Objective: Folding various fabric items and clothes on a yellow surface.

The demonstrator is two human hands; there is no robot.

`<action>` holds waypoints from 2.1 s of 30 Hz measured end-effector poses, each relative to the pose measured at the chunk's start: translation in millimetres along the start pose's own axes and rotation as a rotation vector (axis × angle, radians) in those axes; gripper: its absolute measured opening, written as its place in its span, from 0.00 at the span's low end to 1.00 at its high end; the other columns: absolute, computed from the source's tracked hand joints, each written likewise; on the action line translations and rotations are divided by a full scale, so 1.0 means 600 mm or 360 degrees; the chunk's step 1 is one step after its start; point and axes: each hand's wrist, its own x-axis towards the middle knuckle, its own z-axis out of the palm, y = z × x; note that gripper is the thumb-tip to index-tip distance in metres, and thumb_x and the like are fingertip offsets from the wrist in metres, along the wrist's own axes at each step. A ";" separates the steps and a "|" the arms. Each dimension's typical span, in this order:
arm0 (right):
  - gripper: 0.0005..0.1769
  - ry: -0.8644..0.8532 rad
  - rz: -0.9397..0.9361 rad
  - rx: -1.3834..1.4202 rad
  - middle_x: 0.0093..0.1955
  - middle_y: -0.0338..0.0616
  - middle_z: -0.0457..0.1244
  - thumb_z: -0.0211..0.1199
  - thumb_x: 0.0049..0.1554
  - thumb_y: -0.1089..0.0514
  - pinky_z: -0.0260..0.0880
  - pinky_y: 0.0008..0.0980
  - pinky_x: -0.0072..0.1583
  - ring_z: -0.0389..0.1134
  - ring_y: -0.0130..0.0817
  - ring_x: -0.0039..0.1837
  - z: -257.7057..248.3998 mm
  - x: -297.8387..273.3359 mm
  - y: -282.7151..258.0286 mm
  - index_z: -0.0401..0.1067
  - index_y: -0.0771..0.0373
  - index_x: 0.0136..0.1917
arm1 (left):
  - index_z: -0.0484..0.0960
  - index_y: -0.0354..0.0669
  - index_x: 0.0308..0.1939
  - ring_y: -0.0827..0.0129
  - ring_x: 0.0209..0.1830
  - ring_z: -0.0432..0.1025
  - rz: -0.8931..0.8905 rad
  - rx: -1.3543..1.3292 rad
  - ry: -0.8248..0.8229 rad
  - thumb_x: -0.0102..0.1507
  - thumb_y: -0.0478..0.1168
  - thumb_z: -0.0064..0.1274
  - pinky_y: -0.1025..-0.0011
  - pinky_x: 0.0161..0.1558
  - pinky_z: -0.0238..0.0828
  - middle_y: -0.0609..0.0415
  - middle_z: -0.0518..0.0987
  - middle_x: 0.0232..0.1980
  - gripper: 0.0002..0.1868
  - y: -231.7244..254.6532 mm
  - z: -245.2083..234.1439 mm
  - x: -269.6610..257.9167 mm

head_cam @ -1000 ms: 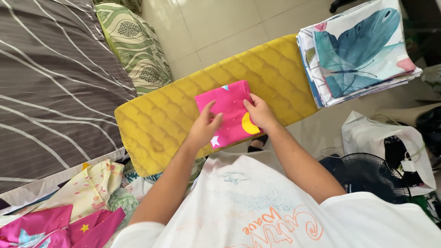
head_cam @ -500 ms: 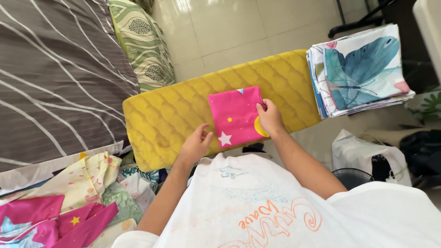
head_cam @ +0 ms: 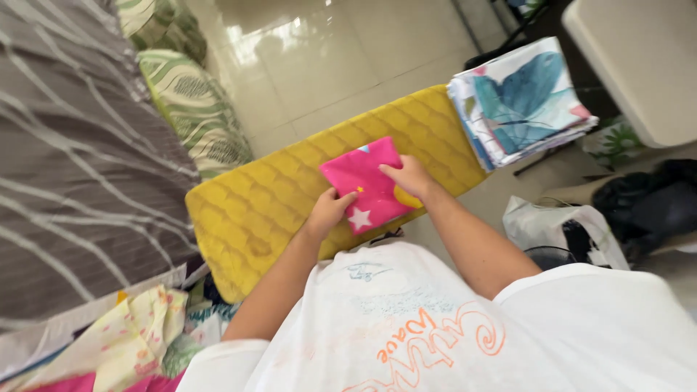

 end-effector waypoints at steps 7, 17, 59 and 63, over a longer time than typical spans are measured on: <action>0.20 0.0378 -0.0116 0.0542 0.57 0.51 0.70 0.64 0.63 0.51 0.74 0.34 0.55 0.71 0.33 0.54 -0.053 -0.038 -0.031 0.72 0.68 0.61 | 0.70 0.41 0.62 0.66 0.47 0.78 0.0091 -0.0933 -0.0094 0.69 0.41 0.47 0.62 0.46 0.79 0.49 0.80 0.54 0.18 0.182 0.040 -0.088; 0.20 0.0205 0.0331 0.1443 0.59 0.46 0.70 0.60 0.62 0.55 0.76 0.38 0.57 0.73 0.36 0.56 -0.171 -0.097 0.003 0.69 0.63 0.66 | 0.62 0.51 0.76 0.65 0.56 0.76 -0.0090 -0.0496 -0.0580 0.65 0.33 0.50 0.58 0.53 0.78 0.51 0.76 0.63 0.34 0.284 0.115 -0.005; 0.38 0.1321 -0.0324 -0.1137 0.83 0.56 0.49 0.52 0.66 0.37 0.45 0.55 0.79 0.49 0.56 0.82 -0.563 -0.014 0.122 0.47 0.50 0.83 | 0.60 0.53 0.78 0.31 0.80 0.38 0.1556 0.2329 -0.0149 0.47 0.80 0.56 0.30 0.71 0.31 0.31 0.49 0.80 0.63 0.393 0.609 0.250; 0.44 0.0790 0.0125 -0.1289 0.83 0.54 0.40 0.43 0.62 0.26 0.31 0.59 0.77 0.40 0.54 0.82 -0.586 0.035 0.140 0.46 0.47 0.83 | 0.58 0.51 0.78 0.29 0.81 0.34 0.1481 0.2483 -0.0191 0.41 0.87 0.52 0.27 0.71 0.21 0.27 0.44 0.81 0.71 0.355 0.613 0.258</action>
